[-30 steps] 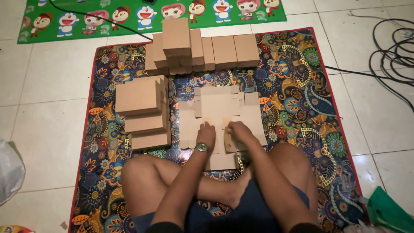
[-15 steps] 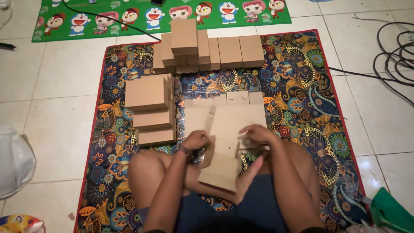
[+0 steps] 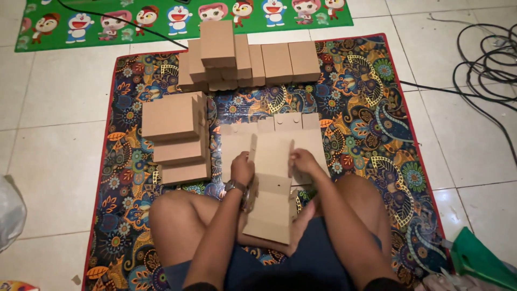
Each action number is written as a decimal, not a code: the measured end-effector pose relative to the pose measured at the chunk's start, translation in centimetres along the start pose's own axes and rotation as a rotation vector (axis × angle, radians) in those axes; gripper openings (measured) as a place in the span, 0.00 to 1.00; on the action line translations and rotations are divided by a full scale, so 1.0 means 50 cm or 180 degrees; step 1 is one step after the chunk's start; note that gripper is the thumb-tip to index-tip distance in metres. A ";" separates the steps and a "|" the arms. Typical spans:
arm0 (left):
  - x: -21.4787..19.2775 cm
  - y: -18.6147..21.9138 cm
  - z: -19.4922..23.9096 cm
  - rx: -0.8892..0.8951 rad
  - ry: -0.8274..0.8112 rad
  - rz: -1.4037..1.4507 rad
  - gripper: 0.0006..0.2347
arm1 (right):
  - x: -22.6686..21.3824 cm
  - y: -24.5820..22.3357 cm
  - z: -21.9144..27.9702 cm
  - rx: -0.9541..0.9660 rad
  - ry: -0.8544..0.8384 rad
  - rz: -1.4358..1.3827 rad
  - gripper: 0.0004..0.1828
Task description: The person folds flat cardboard templates into rectangular boxes by hand, rotating and folding the cardboard with both hands, then tucking in the flaps to close them, and finally stacking the completed boxes.
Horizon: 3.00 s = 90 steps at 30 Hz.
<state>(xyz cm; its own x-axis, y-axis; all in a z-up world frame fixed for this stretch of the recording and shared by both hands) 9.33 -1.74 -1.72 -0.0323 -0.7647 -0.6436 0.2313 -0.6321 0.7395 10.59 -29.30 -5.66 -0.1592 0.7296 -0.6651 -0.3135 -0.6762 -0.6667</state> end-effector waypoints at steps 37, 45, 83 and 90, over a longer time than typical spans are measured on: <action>-0.059 0.051 0.019 0.0304 -0.0086 -0.1229 0.44 | -0.003 -0.136 0.059 -0.0737 -0.0435 0.1571 0.39; -0.071 0.088 -0.016 0.0896 -0.0960 -0.2330 0.35 | -0.006 -0.154 0.062 -0.0505 -0.0663 0.1643 0.47; -0.063 0.081 0.184 0.0215 -0.0190 -0.0828 0.35 | -0.014 -0.172 0.173 -0.0782 -0.0712 -0.0148 0.25; 0.030 -0.100 0.073 -0.0379 -0.0191 -0.0374 0.29 | 0.056 -0.086 0.100 -0.1229 -0.0686 0.2050 0.25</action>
<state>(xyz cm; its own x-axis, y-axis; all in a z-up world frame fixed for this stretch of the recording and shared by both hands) 4.60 -0.16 -5.67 -0.1231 -0.6949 -0.7085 0.3361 -0.7010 0.6291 6.81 -23.85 -2.99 -0.3901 0.1582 -0.9071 0.2441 -0.9321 -0.2675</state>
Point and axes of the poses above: each hand's wrist, its own z-axis away from the middle knuckle, its own x-axis out of the palm, y = z × x, the point moved 1 cm from there along -z, towards the middle knuckle, and after that the axes turned 6 degrees about y, right-handed, at the moved point
